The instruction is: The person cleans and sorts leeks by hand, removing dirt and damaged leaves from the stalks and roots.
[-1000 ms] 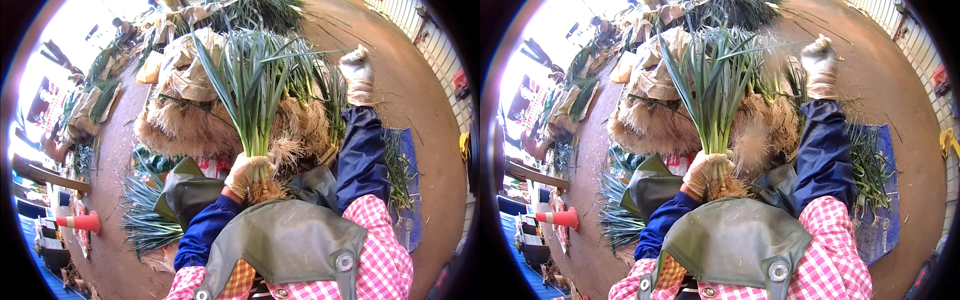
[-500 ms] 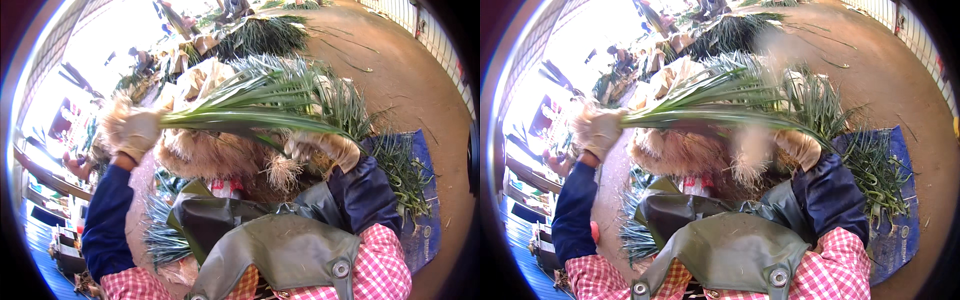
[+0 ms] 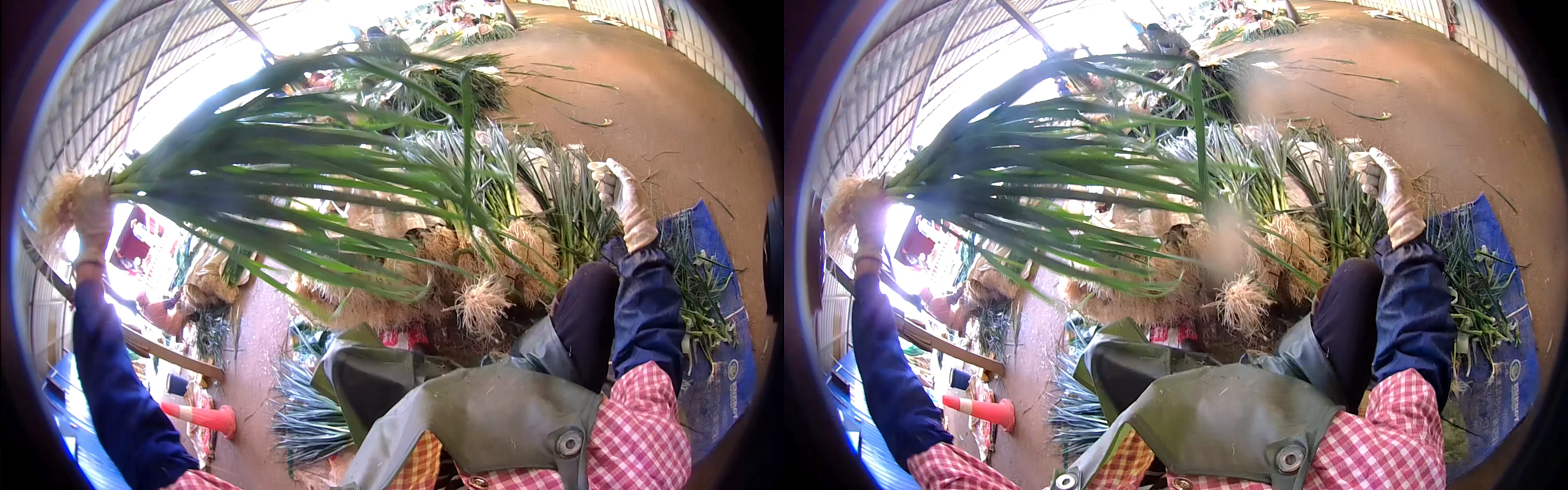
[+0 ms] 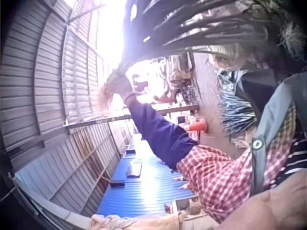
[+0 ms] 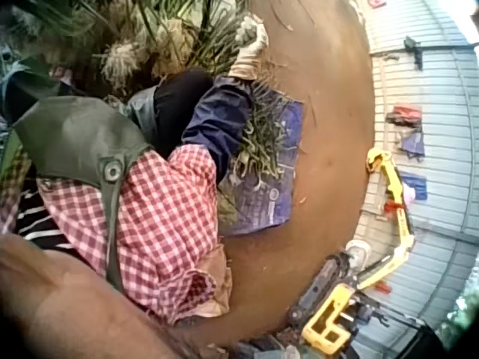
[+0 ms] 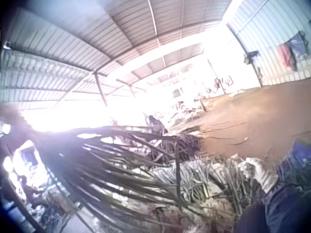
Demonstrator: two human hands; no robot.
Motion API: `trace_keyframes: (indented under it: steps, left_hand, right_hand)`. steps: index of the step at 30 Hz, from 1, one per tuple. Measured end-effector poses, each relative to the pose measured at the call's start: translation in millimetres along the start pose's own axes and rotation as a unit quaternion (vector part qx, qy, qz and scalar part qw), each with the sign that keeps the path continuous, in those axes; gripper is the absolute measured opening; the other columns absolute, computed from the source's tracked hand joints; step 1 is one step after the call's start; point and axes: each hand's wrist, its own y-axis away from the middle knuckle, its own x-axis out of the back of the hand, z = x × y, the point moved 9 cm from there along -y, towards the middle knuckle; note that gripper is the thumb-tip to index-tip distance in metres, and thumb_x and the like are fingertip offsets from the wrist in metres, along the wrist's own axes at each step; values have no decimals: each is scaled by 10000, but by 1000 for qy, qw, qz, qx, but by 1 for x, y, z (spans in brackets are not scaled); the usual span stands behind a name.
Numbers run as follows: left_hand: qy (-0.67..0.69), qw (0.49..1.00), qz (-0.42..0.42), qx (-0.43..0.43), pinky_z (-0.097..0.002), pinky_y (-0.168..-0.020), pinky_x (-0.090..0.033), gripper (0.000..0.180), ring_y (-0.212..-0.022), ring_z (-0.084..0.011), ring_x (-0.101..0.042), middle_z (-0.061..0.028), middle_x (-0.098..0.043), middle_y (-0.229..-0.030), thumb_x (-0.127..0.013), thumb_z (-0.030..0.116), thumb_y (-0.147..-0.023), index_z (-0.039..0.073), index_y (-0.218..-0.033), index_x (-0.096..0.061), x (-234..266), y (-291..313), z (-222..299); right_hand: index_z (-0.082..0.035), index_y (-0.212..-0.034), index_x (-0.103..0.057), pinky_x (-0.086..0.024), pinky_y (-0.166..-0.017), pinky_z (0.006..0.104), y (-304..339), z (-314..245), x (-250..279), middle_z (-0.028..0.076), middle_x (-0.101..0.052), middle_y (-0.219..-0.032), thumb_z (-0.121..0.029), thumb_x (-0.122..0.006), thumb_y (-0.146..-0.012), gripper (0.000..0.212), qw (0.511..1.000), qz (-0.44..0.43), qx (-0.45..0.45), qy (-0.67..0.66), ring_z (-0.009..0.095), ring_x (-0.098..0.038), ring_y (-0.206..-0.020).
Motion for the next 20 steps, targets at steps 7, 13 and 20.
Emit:
trace_keyframes:
  steps: [7, 13, 20]
  left_hand:
    - [-89, 994, 15, -54, -360, -669, -470, 116, -732, -222, -595, -62, -581, -745, -617, 226, -785, 121, -830, -599, 3, -19, -7]
    - [-83, 994, 48, -57, -379, -723, -482, 200, -806, -244, -587, -72, -582, -847, -617, 252, -836, 89, -951, -596, -4, -11, 2]
    - [24, 996, -51, -63, -344, -763, -501, 342, -885, -235, -612, -85, -617, -987, -676, 208, -823, 53, -1123, -621, -54, 36, -36]
  right_hand:
    - [29, -1107, -617, -320, -457, 208, -15, 21, -7, -33, -582, -706, -351, -518, -964, 417, 995, -76, -57, -7, 50, -424, -525]
    - [-8, -1068, -654, -391, -503, 199, -31, 32, -27, 10, -668, -799, -375, -513, -972, 405, 992, -97, -26, 71, 50, -507, -573]
    - [-104, -1112, -652, -471, -628, 228, 1, 60, -127, -10, -672, -893, -382, -611, -909, 347, 969, -225, -52, 87, 86, -608, -717]
